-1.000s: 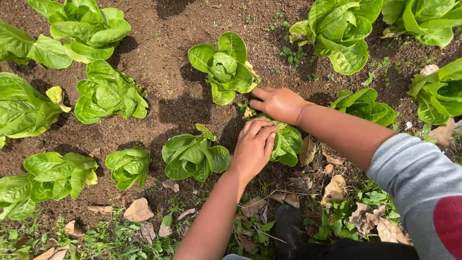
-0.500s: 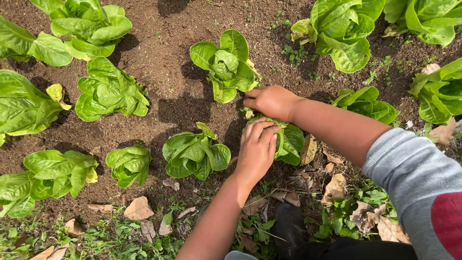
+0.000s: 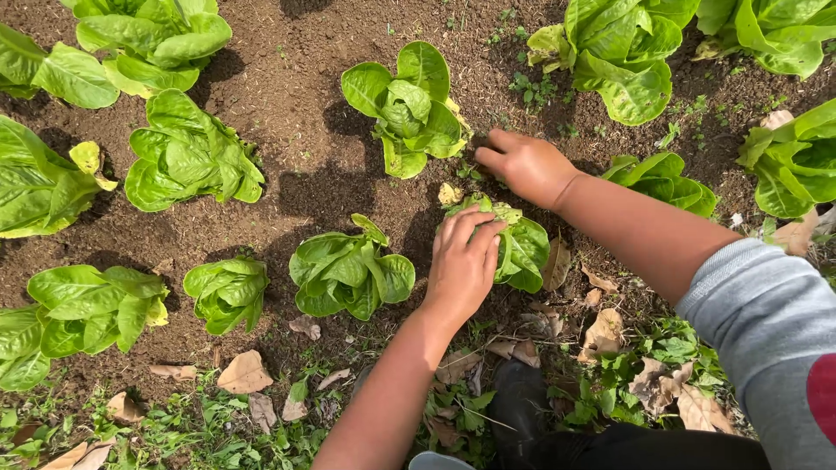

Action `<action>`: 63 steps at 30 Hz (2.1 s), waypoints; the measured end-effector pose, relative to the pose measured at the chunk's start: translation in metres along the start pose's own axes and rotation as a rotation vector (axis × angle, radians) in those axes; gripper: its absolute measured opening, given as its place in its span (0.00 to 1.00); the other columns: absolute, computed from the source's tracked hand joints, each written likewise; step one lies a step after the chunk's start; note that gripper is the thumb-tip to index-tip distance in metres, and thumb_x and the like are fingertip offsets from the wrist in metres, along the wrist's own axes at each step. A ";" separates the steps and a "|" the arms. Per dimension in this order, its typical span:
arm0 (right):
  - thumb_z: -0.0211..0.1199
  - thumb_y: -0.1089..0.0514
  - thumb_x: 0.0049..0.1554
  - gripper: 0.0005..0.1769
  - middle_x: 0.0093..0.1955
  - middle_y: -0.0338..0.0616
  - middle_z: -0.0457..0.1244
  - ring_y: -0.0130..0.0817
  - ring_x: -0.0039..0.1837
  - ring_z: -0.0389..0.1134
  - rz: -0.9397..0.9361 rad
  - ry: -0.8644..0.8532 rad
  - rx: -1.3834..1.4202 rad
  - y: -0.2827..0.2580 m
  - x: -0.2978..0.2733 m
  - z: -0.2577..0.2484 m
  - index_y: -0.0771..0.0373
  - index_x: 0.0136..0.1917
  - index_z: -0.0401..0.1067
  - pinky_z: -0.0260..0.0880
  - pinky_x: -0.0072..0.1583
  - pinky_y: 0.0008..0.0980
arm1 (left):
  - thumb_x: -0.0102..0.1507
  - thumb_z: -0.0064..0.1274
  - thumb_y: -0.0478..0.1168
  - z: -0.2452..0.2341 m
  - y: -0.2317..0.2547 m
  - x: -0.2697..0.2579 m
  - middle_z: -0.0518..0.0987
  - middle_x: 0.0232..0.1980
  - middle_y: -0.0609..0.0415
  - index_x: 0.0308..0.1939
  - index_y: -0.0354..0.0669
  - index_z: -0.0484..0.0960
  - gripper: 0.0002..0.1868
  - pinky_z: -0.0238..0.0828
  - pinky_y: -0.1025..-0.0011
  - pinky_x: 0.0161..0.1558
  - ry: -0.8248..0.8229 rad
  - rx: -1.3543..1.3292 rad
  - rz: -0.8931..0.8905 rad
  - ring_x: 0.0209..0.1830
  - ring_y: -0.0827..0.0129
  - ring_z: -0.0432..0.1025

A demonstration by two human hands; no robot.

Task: Weeding around lettuce plants in a vegetable garden by hand

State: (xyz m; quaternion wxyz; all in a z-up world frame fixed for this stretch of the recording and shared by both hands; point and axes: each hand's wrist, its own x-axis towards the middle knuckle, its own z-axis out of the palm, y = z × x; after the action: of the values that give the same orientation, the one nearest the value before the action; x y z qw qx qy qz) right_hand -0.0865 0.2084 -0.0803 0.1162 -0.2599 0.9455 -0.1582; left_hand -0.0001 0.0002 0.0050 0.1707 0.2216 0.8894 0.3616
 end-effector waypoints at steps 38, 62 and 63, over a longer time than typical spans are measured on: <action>0.67 0.54 0.60 0.19 0.58 0.54 0.68 0.52 0.59 0.74 0.013 -0.043 -0.150 -0.020 0.001 -0.007 0.58 0.63 0.72 0.82 0.51 0.44 | 0.72 0.42 0.36 0.001 -0.002 -0.005 0.74 0.58 0.50 0.57 0.45 0.80 0.14 0.58 0.43 0.70 0.000 -0.019 0.009 0.72 0.52 0.63; 0.44 0.44 0.69 0.28 0.71 0.67 0.61 0.63 0.78 0.56 0.356 -0.596 0.602 -0.115 0.011 -0.150 0.61 0.74 0.63 0.48 0.79 0.66 | 0.71 0.28 0.28 -0.002 -0.005 0.000 0.62 0.60 0.33 0.58 0.35 0.61 0.12 0.79 0.47 0.49 0.516 -0.798 -0.378 0.52 0.34 0.75; 0.44 0.44 0.69 0.28 0.71 0.67 0.61 0.63 0.78 0.56 0.348 -0.597 0.598 -0.115 0.005 -0.146 0.61 0.74 0.63 0.48 0.79 0.66 | 0.71 0.28 0.28 -0.009 -0.011 0.003 0.62 0.60 0.33 0.58 0.35 0.61 0.12 0.79 0.47 0.49 0.524 -0.796 -0.378 0.52 0.34 0.75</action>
State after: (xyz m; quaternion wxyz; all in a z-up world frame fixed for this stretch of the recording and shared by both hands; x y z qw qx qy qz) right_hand -0.0826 0.1463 0.0951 0.4784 -0.0862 0.8129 -0.3206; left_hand -0.0094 -0.0107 0.0030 0.0756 -0.1234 0.7200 0.6787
